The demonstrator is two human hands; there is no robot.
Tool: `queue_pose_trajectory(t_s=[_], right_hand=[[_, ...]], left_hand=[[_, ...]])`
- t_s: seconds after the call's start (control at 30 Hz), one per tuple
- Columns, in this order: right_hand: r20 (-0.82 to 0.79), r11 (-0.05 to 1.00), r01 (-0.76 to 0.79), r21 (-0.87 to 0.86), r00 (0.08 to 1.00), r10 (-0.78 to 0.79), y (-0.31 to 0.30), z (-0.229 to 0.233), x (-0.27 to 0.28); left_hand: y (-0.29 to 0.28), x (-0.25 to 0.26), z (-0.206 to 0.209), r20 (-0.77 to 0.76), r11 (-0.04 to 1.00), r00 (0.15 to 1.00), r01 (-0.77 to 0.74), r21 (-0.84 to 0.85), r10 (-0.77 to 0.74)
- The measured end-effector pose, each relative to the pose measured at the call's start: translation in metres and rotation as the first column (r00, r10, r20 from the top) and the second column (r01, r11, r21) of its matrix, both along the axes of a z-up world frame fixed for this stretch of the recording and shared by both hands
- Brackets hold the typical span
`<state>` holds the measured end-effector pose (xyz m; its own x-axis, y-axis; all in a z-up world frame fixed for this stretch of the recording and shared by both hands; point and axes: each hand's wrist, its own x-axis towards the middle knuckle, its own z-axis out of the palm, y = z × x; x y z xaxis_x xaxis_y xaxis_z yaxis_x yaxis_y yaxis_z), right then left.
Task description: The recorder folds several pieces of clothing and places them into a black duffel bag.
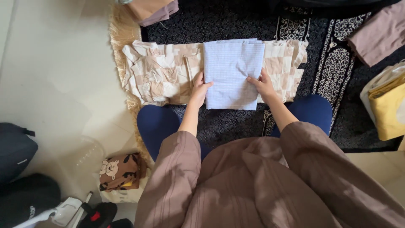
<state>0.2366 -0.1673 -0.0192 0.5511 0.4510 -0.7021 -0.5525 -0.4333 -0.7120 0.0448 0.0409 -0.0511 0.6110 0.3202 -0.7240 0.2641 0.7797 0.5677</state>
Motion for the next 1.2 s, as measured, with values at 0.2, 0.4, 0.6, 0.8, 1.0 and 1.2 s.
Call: queue_pose_trajectory(t_s=[0.2,0.4,0.6,0.8,1.0,1.2], right_hand=[[0.036,0.997,0.007,0.077,0.999,-0.010,0.006,0.024,-0.002],[0.088,0.994,0.035,0.100,0.995,-0.044,-0.019,0.037,0.001],[0.034,0.997,0.065,-0.031,0.997,-0.064,-0.039,0.078,0.000],[0.082,0.994,0.032,0.107,0.996,-0.041,-0.058,0.081,-0.028],[0.064,0.992,-0.051,0.115,0.997,0.044,-0.038,0.085,-0.050],[0.106,0.996,-0.021,0.081,0.994,0.012,-0.021,0.100,-0.048]], left_hand=[[-0.004,0.000,0.002,0.010,1.000,1.000,-0.022,0.013,0.022],[-0.010,0.012,0.025,0.093,0.998,0.995,0.014,0.057,-0.019],[-0.028,0.023,0.075,-0.033,0.993,0.996,0.085,0.075,-0.083],[-0.054,-0.015,0.062,0.024,0.968,0.988,0.144,0.206,-0.153],[-0.058,-0.053,0.042,0.129,0.993,0.992,-0.014,0.121,-0.002],[-0.047,-0.049,0.058,0.044,0.992,0.999,0.016,0.127,-0.022]])
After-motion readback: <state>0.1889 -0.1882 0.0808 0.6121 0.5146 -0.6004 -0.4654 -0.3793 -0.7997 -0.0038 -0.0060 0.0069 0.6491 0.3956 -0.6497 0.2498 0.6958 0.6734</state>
